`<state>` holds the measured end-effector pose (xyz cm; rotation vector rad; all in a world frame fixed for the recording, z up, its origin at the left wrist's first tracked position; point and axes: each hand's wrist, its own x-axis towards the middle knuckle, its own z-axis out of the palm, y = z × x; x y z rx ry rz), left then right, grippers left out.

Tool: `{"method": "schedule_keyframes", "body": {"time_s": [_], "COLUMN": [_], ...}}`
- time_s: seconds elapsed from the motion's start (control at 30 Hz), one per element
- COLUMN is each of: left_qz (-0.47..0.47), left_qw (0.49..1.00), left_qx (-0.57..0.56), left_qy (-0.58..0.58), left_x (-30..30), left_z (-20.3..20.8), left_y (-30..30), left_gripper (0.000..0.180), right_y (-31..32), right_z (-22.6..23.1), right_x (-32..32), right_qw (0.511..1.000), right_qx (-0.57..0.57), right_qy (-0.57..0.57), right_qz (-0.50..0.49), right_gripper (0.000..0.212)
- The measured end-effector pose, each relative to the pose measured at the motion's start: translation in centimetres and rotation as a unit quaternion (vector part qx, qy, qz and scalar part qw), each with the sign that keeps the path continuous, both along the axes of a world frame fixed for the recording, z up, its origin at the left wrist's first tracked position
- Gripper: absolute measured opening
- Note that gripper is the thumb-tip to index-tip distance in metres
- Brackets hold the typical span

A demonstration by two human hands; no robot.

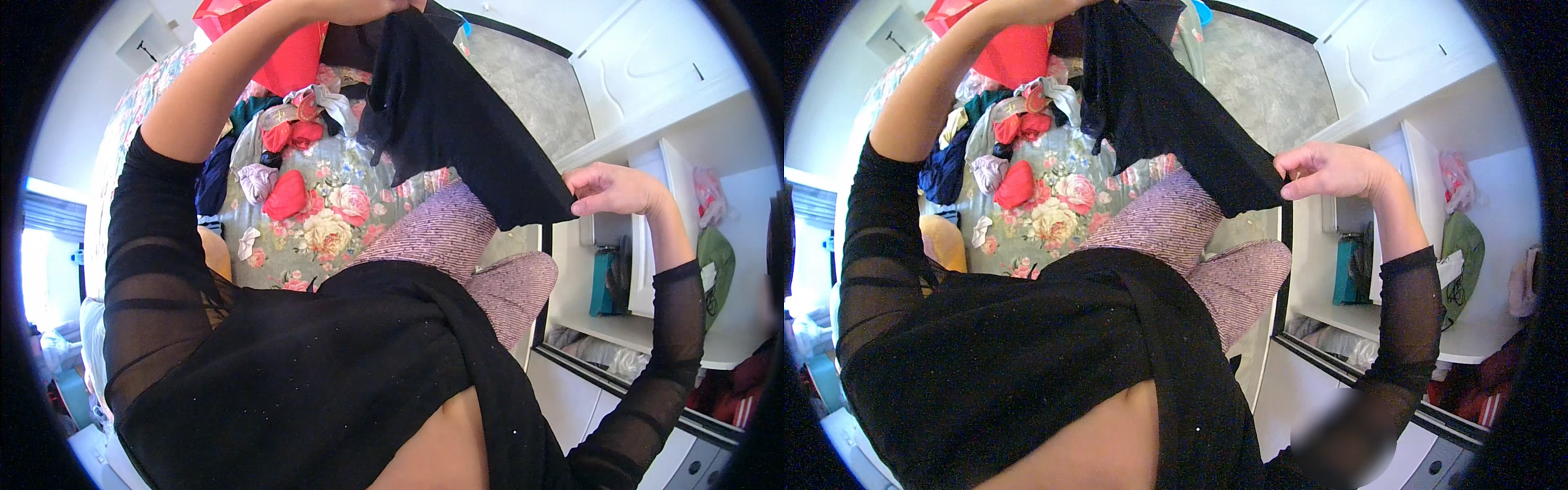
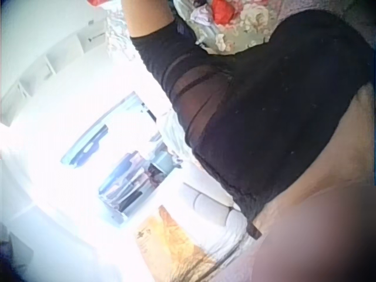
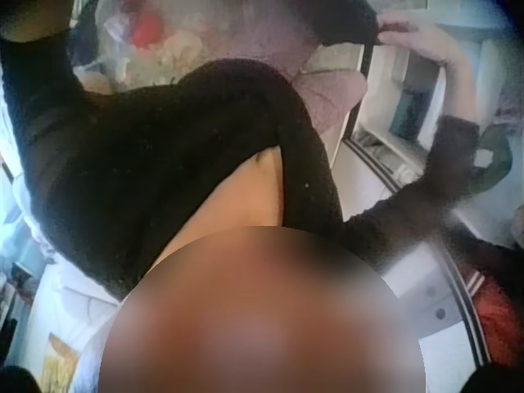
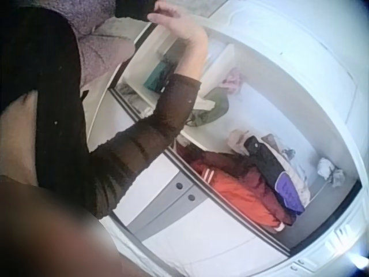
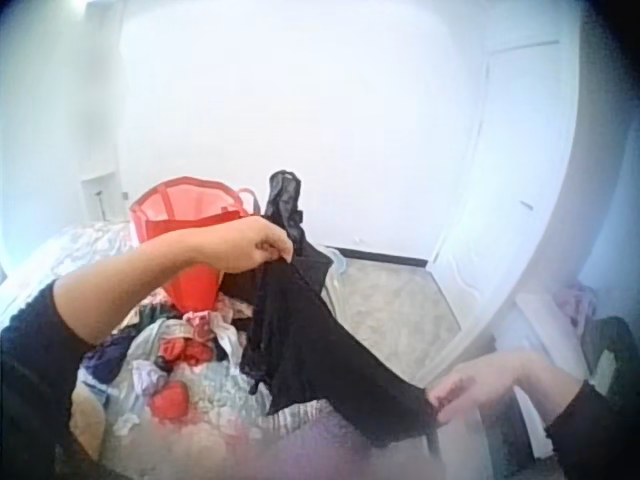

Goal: The person sits on a bed and folds several pieces of clothing one by one, including a red garment, a light purple top, a black item, and a teal piece. Each item is smoothed, folded, and placed on the bed.

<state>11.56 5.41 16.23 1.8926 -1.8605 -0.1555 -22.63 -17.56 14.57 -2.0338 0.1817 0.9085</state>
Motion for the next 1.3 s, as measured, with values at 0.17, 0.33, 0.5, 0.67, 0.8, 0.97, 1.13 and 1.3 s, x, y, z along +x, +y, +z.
{"method": "schedule_keyframes", "body": {"time_s": [0.17, 0.33, 0.5, 0.67, 0.8, 0.97, 1.13, 1.3], "left_qz": [0.009, 0.004, 0.016, 0.01, -0.007, -0.06, 0.006, -0.008], "left_qw": [1.0, 1.0, 0.991, 0.995, 0.993, 0.997, 0.973, 0.968], "left_qx": [0.0, -0.015, -0.097, -0.05, -0.051, -0.026, -0.025, -0.042], "left_qy": [-0.005, -0.014, -0.089, -0.083, -0.104, -0.047, -0.231, -0.246], "left_x": [0.4, 1.3, 2.0, 0.9, 0.0, 1.5, 3.1, 2.7], "left_z": [0.3, -0.7, -1.1, -0.4, -1.5, -5.1, -7.3, -5.7], "left_y": [0.2, -0.2, 0.0, 0.6, 0.5, 0.4, 1.4, 1.9], "left_gripper": [0.022, 0.024, 0.02, 0.015, 0.024, 0.013, 0.017, 0.013], "right_y": [-1.0, -2.9, -4.5, -3.9, -2.5, -0.5, -0.9, -0.2], "right_z": [0.5, 0.3, 1.1, -0.6, -2.1, -2.9, -1.0, -0.8], "right_x": [-0.8, 0.5, 1.7, 0.7, 0.4, 1.8, 2.7, 1.3], "right_qw": [0.992, 0.664, 0.68, 0.83, 0.895, 0.803, 0.734, 0.869], "right_qx": [-0.104, -0.577, -0.334, -0.428, -0.301, -0.267, -0.335, -0.345], "right_qy": [-0.071, -0.476, -0.559, -0.349, -0.32, -0.498, -0.587, -0.354], "right_qz": [-0.019, -0.012, -0.336, -0.081, -0.083, -0.189, -0.069, 0.013], "right_gripper": [0.014, 0.016, 0.019, 0.02, 0.02, 0.018, 0.028, 0.031]}}
